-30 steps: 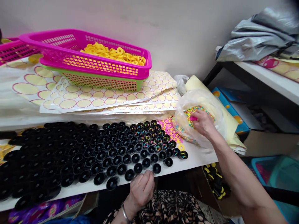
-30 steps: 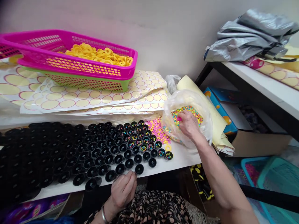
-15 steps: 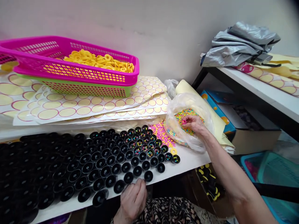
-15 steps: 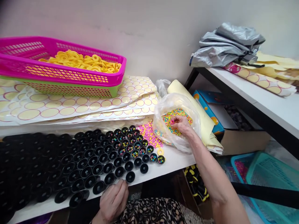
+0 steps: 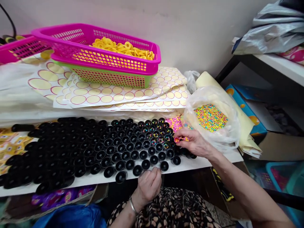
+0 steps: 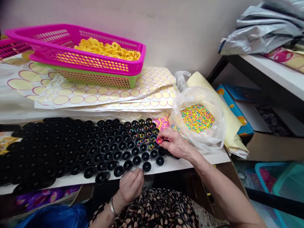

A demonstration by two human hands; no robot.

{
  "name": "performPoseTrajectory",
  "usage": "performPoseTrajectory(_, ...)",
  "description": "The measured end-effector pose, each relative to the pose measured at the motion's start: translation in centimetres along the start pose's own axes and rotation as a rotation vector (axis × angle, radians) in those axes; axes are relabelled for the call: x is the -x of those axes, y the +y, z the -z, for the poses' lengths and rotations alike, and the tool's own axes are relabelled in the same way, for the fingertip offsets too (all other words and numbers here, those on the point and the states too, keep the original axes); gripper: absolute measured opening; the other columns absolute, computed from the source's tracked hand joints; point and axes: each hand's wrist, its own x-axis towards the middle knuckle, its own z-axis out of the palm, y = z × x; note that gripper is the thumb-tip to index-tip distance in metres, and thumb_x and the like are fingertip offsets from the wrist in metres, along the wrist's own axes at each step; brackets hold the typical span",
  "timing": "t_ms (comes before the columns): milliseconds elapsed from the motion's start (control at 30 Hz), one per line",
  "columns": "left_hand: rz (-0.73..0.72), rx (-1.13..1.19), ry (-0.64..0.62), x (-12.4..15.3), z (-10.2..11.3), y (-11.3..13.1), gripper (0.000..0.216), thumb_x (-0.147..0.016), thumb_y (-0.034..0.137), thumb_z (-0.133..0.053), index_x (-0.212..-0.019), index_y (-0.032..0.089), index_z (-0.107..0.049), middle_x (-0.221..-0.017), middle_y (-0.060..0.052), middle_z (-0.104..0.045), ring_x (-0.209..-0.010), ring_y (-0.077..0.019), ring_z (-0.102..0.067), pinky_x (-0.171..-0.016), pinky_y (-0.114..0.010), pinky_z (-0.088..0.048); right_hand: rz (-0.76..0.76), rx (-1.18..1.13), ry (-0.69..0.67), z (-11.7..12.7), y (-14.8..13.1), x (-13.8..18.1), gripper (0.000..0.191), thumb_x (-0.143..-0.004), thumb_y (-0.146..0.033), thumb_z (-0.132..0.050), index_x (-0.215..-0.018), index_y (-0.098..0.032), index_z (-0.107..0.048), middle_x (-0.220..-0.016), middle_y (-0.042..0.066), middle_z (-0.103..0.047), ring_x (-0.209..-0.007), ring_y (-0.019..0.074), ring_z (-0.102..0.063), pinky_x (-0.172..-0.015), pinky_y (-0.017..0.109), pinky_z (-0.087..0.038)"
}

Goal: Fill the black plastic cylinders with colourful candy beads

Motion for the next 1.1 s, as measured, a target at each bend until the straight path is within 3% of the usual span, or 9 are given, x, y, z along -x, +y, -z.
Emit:
performPoseTrajectory(167,-0.018,0.009,-0.011,-0.1,0.1,-0.1,0.037,-0.075,0.009,-0.058,-0.112,0.008,-0.054,-0.09,-0.014,-0.066,-0.063,-0.014,-0.055,-0.058,-0.027,-0.042,0.106,0.423,-0.109,-1.6,-1.2,-0.6,0.014,-0.082,-0.011,-0.049,-0.082,-0.018,-0.061,-0.079,0.003,-0.059,-0.08,0.0167,-0.046,-0.072,0.03,-0.036)
performPoseTrajectory(433,-0.022,-0.007,-0.011,0.0,0.0,0.0,0.034,-0.076,0.01,-0.055,-0.11,0.009,-0.055,-0.09,-0.014,-0.066,-0.062,-0.0134,-0.055,-0.058,-0.027,-0.042,0.263,0.815,-0.262,-4.1,-3.0,-2.2,0.016,-0.082,-0.012,-0.045,-0.084,-0.016,-0.061,-0.086,0.008,-0.055,-0.083,0.0204,-0.04,-0.071,0.034,-0.032)
performPoseTrajectory(633,-0.03,0.007,-0.004,-0.1,0.1,-0.1,0.035,-0.076,0.009,-0.056,-0.11,0.008,-0.054,-0.091,-0.014,-0.066,-0.063,-0.0135,-0.053,-0.056,-0.027,-0.04,0.312,0.937,-0.323,-5.1,-3.6,-2.6,0.009,-0.078,-0.015,-0.053,-0.082,-0.015,-0.061,-0.086,0.009,-0.054,-0.083,0.0221,-0.039,-0.065,0.036,-0.028)
performPoseTrajectory(767,-0.03,0.003,-0.011,-0.1,0.1,-0.1,0.033,-0.076,0.01,-0.055,-0.109,0.007,-0.055,-0.09,-0.015,-0.066,-0.062,-0.014,-0.053,-0.056,-0.028,-0.04,0.309,0.915,-0.272,-4.5,-3.5,-2.5,0.013,-0.08,-0.013,-0.049,-0.083,-0.015,-0.062,-0.087,0.009,-0.055,-0.084,0.0224,-0.04,-0.067,0.035,-0.03)
performPoseTrajectory(867,-0.028,-0.011,0.012,-0.3,0.1,-0.2,0.032,-0.076,0.009,-0.055,-0.108,0.008,-0.055,-0.089,-0.014,-0.066,-0.062,-0.0143,-0.054,-0.056,-0.028,-0.04,0.252,0.82,-0.113,-2.7,-3.2,-1.6,0.021,-0.083,-0.011,-0.044,-0.086,-0.016,-0.064,-0.086,0.009,-0.058,-0.084,0.0219,-0.043,-0.071,0.036,-0.034)
performPoseTrajectory(933,-0.025,-0.014,0.036,-0.5,0.0,-0.2,0.031,-0.076,0.009,-0.056,-0.107,0.009,-0.056,-0.089,-0.014,-0.066,-0.063,-0.0139,-0.055,-0.057,-0.027,-0.042,0.196,0.634,0.099,-0.5,-2.9,0.3,0.021,-0.085,-0.013,-0.045,-0.09,-0.018,-0.065,-0.088,0.009,-0.059,-0.084,0.0211,-0.047,-0.075,0.037,-0.038)
performPoseTrajectory(1033,-0.018,0.018,0.091,-0.9,0.0,-0.3,0.032,-0.074,0.005,-0.06,-0.105,0.01,-0.057,-0.088,-0.013,-0.067,-0.065,-0.0134,-0.057,-0.06,-0.026,-0.046,0.056,0.226,0.573,4.1,-2.5,5.8,0.016,-0.08,-0.021,-0.059,-0.094,-0.024,-0.065,-0.091,0.006,-0.061,-0.084,0.0206,-0.053,-0.077,0.039,-0.042)
performPoseTrajectory(1100,-0.014,0.04,0.142,-1.2,0.1,-0.5,0.033,-0.072,0.002,-0.062,-0.104,0.011,-0.058,-0.086,-0.012,-0.067,-0.065,-0.0131,-0.058,-0.062,-0.025,-0.047,-0.024,0.062,0.996,7.5,-2.4,11.3,0.021,-0.074,-0.024,-0.067,-0.095,-0.028,-0.065,-0.09,0.005,-0.06,-0.082,0.0202,-0.055,-0.074,0.04,-0.043)
